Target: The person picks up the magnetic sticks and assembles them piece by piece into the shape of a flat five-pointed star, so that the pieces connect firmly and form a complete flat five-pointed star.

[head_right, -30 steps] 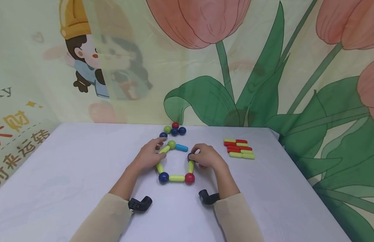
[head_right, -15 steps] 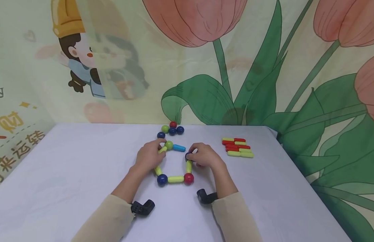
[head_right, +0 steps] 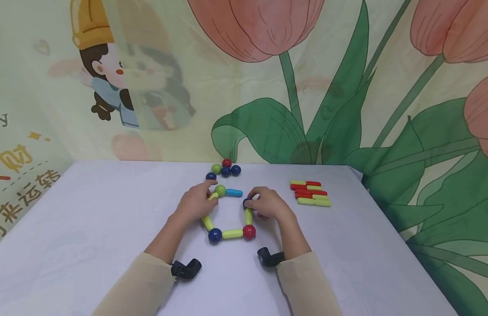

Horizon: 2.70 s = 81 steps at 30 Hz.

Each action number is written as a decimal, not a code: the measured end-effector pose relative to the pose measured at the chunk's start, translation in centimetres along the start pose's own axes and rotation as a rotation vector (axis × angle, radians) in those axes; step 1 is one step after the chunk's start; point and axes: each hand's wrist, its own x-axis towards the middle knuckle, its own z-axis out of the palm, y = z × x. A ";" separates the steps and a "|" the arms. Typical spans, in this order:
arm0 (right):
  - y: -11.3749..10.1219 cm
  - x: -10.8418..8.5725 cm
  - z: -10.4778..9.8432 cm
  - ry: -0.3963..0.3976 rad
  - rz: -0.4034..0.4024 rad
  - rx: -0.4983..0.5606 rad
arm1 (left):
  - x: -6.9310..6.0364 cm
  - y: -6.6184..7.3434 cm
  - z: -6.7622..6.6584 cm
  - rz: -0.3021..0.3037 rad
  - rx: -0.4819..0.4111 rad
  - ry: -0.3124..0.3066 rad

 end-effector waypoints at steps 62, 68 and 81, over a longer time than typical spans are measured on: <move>2.1 0.7 -0.5 0.040 0.002 0.020 | -2.7 0.0 -1.3 -0.077 0.159 -0.129; 2.5 0.8 0.0 0.068 -0.038 0.062 | -2.8 -0.6 -0.9 -0.083 0.140 -0.094; 3.6 0.9 -0.1 0.066 -0.054 0.091 | -2.6 -0.9 -0.5 -0.067 0.138 -0.077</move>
